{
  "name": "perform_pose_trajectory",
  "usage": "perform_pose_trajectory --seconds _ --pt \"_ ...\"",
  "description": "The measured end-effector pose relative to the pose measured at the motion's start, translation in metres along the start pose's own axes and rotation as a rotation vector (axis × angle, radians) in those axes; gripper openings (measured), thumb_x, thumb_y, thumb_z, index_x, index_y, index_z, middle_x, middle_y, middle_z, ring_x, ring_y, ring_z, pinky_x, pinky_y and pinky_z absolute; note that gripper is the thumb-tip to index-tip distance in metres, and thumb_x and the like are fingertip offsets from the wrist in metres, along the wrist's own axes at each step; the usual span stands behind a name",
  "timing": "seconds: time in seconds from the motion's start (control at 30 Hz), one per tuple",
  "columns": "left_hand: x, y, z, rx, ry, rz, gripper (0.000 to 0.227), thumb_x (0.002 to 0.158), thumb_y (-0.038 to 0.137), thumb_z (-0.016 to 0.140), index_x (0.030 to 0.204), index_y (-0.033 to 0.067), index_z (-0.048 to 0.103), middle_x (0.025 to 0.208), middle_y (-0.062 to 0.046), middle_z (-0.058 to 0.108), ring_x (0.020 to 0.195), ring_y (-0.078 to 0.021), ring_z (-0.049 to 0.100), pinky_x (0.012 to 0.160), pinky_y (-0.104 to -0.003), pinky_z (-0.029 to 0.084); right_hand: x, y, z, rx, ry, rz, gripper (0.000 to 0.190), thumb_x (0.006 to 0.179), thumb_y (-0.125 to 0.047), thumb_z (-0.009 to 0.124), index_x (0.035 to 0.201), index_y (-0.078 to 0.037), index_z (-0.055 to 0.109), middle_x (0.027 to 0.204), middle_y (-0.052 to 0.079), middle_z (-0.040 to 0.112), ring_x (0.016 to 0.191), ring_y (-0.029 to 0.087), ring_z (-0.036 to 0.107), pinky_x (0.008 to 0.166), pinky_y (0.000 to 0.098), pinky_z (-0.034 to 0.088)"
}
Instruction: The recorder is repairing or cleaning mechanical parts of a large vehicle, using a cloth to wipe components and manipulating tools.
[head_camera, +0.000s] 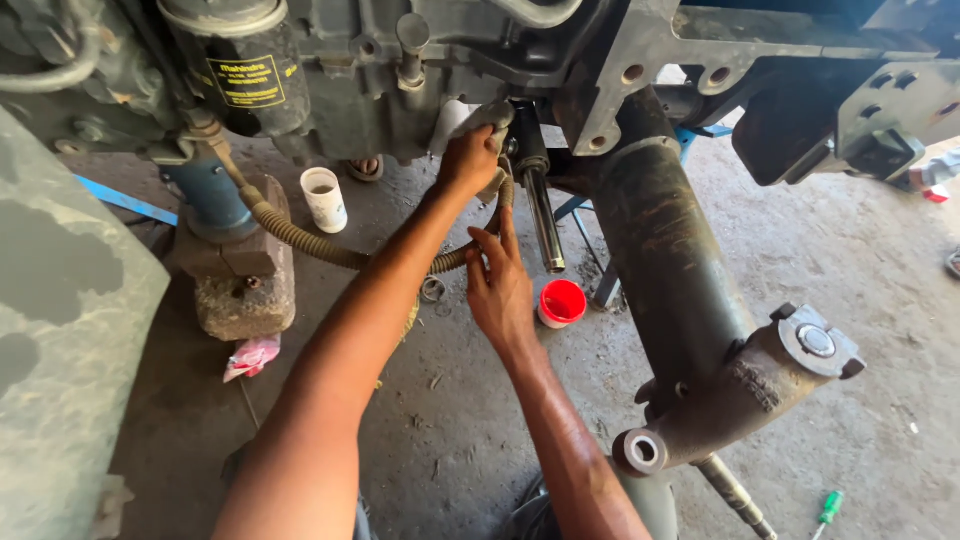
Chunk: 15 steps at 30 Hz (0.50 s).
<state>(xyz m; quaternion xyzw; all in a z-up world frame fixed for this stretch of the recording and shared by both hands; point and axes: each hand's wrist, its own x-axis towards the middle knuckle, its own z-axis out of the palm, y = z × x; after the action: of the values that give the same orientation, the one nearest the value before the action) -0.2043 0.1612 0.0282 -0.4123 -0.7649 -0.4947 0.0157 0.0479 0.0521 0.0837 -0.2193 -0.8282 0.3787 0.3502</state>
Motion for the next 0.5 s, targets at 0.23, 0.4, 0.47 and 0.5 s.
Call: perform_pose_trajectory --seconds 0.23,0.4,0.47,0.5 --pt "-0.004 0.041 -0.019 0.233 -0.051 -0.106 0.027 0.092 0.013 0.061 0.115 0.0011 0.059 0.099 -0.025 0.072 0.091 -0.0412 0.073 0.079 -0.050 0.059 -0.002 0.001 0.010 -0.025 0.041 -0.062 0.029 0.097 -0.008 0.056 0.124 -0.005 0.068 0.166 0.022 0.031 0.118 0.039 0.067 0.090 0.0418 0.058" --pt "0.005 0.041 -0.021 0.351 -0.101 -0.069 0.021 0.098 0.014 0.059 0.116 0.0037 0.060 0.097 -0.023 0.072 0.091 -0.0408 0.073 0.077 -0.050 0.058 -0.003 -0.007 0.013 -0.029 0.031 0.011 0.030 0.096 -0.009 0.055 0.123 -0.004 0.067 0.166 0.021 0.030 0.108 0.035 0.072 0.087 0.0418 0.059" --pt "0.014 0.039 -0.015 0.394 -0.088 -0.068 0.019 0.101 0.017 0.059 0.115 0.0045 0.062 0.097 -0.022 0.072 0.092 -0.0411 0.072 0.079 -0.051 0.057 -0.001 -0.006 0.012 -0.036 0.057 -0.025 0.029 0.096 -0.009 0.055 0.122 -0.004 0.067 0.166 0.022 0.031 0.108 0.036 0.072 0.086 0.0422 0.060" --pt "0.014 0.041 -0.017 0.422 -0.104 -0.076 0.020 0.102 0.018 0.059 0.117 0.0056 0.062 0.097 -0.021 0.073 0.092 -0.0399 0.073 0.078 -0.049 0.058 -0.001 -0.008 0.012 -0.042 0.046 -0.009 0.029 0.096 -0.010 0.055 0.122 -0.004 0.067 0.166 0.022 0.031 0.107 0.036 0.072 0.085 0.0422 0.060"
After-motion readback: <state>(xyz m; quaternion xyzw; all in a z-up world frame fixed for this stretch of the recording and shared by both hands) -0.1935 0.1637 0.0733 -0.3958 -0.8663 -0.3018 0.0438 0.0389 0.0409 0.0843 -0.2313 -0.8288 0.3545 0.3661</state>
